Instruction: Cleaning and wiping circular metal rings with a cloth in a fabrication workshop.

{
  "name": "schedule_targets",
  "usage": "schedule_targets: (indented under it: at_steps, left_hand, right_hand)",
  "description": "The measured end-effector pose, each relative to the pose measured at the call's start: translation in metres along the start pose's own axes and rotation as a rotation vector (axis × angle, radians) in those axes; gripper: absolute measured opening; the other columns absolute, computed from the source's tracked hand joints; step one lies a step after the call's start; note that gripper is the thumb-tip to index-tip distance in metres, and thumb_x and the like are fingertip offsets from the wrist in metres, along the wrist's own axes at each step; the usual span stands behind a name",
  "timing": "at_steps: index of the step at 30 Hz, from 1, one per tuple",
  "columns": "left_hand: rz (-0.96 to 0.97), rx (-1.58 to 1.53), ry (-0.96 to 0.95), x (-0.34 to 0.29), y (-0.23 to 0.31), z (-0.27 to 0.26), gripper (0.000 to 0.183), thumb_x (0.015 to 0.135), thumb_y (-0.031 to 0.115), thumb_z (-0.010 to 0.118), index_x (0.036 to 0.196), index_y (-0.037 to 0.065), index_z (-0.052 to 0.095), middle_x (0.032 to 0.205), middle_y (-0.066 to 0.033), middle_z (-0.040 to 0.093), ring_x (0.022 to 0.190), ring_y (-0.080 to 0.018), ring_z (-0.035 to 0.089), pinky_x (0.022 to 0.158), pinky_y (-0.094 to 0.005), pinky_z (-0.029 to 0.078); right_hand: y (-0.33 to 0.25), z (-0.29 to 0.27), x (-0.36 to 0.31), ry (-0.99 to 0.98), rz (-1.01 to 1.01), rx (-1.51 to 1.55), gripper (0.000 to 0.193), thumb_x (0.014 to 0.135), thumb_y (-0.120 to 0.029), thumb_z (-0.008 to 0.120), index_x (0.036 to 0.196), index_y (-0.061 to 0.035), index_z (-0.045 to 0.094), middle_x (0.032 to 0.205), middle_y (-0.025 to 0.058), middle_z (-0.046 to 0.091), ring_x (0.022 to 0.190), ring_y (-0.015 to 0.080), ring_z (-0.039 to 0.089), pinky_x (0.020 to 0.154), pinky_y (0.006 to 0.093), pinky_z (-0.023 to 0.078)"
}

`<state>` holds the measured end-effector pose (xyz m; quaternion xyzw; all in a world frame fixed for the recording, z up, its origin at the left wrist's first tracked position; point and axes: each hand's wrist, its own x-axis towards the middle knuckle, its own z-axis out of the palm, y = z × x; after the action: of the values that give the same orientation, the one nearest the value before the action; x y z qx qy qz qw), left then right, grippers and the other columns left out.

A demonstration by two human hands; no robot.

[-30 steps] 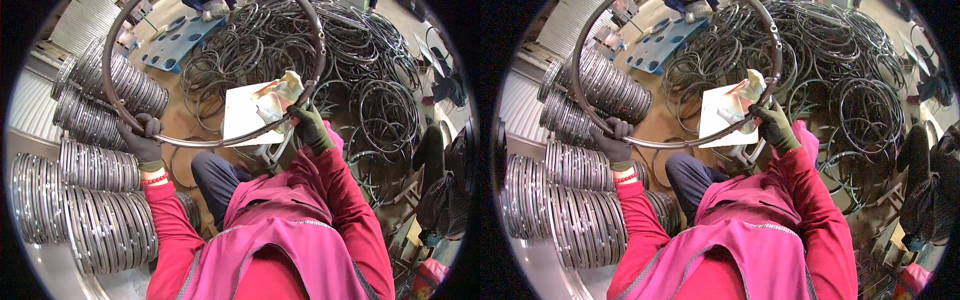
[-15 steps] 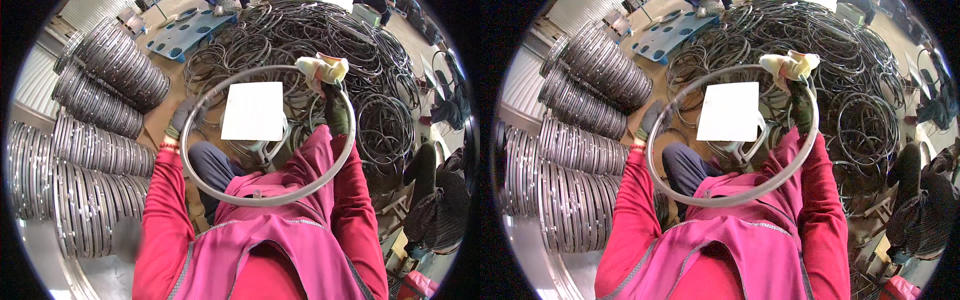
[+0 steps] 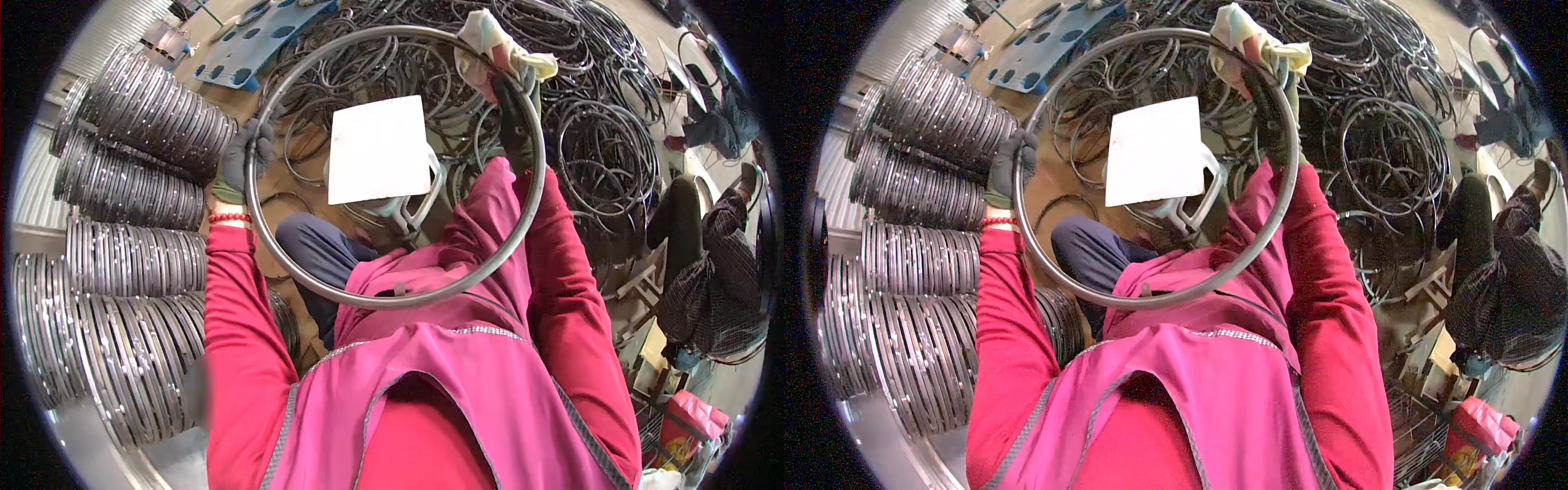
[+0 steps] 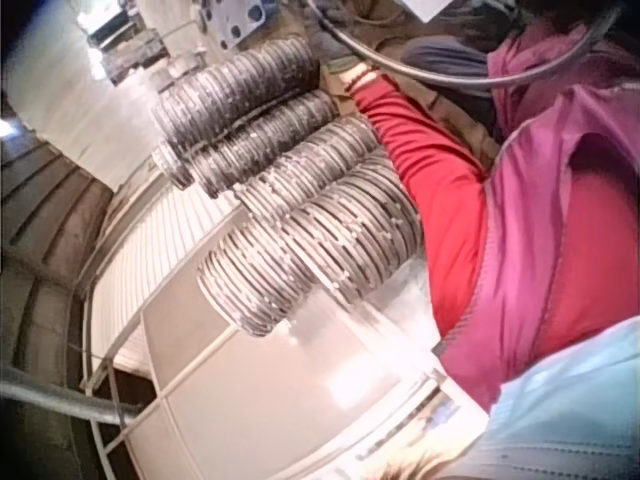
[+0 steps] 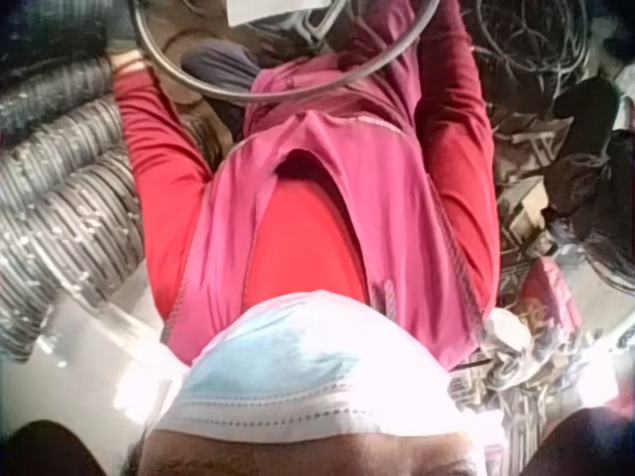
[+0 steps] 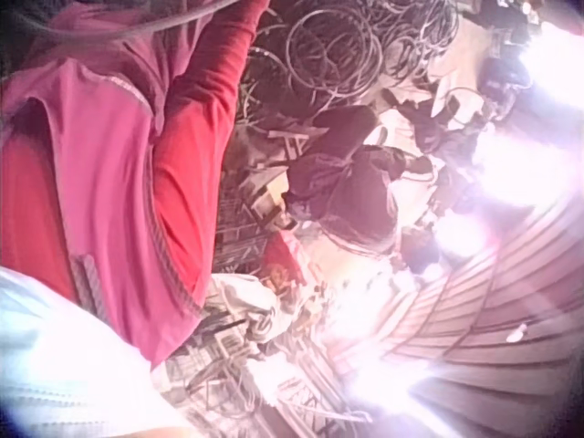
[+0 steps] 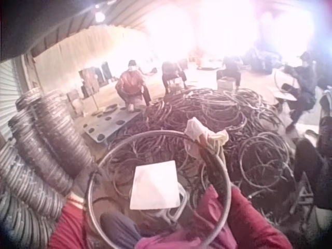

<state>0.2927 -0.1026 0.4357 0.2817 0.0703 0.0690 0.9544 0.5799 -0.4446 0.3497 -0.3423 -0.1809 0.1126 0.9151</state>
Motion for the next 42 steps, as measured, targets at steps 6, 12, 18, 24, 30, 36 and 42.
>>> schedule_targets:
  at_steps: [6, 12, 18, 24, 30, 36, 42]
  left_hand:
    - [-0.108, -0.024, -0.068, 0.007, 0.020, -0.018, 0.041, 0.094, 0.012, 0.043, 0.131, -0.004, 0.033, 0.131, -0.0164, 0.043, 0.095, -0.0197, 0.059, 0.075, -0.0309, 0.056]
    - [-0.121, -0.057, -0.047, 0.005, 0.013, -0.003, 0.037, 0.093, 0.014, 0.045, 0.125, -0.005, 0.041, 0.119, -0.0191, 0.051, 0.093, -0.0215, 0.060, 0.073, -0.0307, 0.057]
    - [0.181, 0.318, -0.016, 0.007, -0.006, 0.021, 0.055, 0.092, 0.040, 0.044, 0.122, -0.006, 0.044, 0.108, -0.0184, 0.058, 0.088, -0.0210, 0.062, 0.068, -0.0288, 0.057]
    - [0.255, 0.421, 0.016, -0.008, -0.013, 0.055, 0.077, 0.087, 0.061, 0.032, 0.128, -0.004, 0.038, 0.118, -0.0186, 0.053, 0.102, -0.0240, 0.058, 0.082, -0.0330, 0.053]
    - [0.208, 0.315, -0.023, 0.004, -0.019, 0.083, 0.089, 0.083, 0.070, 0.026, 0.131, -0.005, 0.031, 0.121, -0.0227, 0.050, 0.112, -0.0302, 0.051, 0.095, -0.0420, 0.043]
    - [0.195, 0.373, -0.091, 0.010, -0.021, 0.087, 0.095, 0.080, 0.073, 0.030, 0.133, -0.005, 0.026, 0.119, -0.0260, 0.049, 0.109, -0.0353, 0.052, 0.097, -0.0454, 0.041]
    - [0.183, 0.400, -0.049, 0.001, -0.023, 0.086, 0.091, 0.083, 0.071, 0.022, 0.132, -0.005, 0.030, 0.127, -0.0247, 0.044, 0.117, -0.0323, 0.047, 0.099, -0.0438, 0.040]
  right_hand:
    - [0.004, -0.006, -0.006, 0.053, -0.027, -0.086, 0.045, 0.089, -0.012, 0.051, 0.131, -0.0023, 0.036, 0.113, 0.0105, 0.054, 0.093, 0.0165, 0.058, 0.081, 0.0269, 0.050]
    - [-0.001, 0.003, -0.021, 0.045, -0.069, -0.156, 0.045, 0.089, -0.012, 0.051, 0.131, -0.0020, 0.036, 0.113, 0.0109, 0.054, 0.093, 0.0168, 0.058, 0.081, 0.0269, 0.050]
    - [-0.012, 0.048, -0.036, -0.101, -0.144, -0.102, 0.046, 0.089, -0.012, 0.051, 0.131, -0.0018, 0.036, 0.113, 0.0114, 0.054, 0.094, 0.0171, 0.058, 0.081, 0.0270, 0.050]
    - [-0.022, 0.085, -0.054, -0.193, -0.223, -0.113, 0.046, 0.089, -0.012, 0.051, 0.131, -0.0015, 0.036, 0.113, 0.0118, 0.054, 0.094, 0.0174, 0.058, 0.081, 0.0270, 0.050]
    - [-0.030, 0.089, -0.060, -0.261, -0.248, -0.139, 0.046, 0.089, -0.012, 0.051, 0.131, -0.0012, 0.036, 0.113, 0.0123, 0.054, 0.094, 0.0177, 0.057, 0.081, 0.0271, 0.050]
    - [-0.030, 0.103, -0.087, -0.317, -0.254, -0.183, 0.046, 0.089, -0.013, 0.051, 0.131, -0.0010, 0.036, 0.114, 0.0127, 0.054, 0.095, 0.0180, 0.057, 0.081, 0.0271, 0.050]
    - [-0.024, 0.115, -0.088, -0.346, -0.260, -0.236, 0.046, 0.089, -0.013, 0.051, 0.131, -0.0007, 0.036, 0.114, 0.0132, 0.053, 0.095, 0.0183, 0.057, 0.082, 0.0272, 0.050]
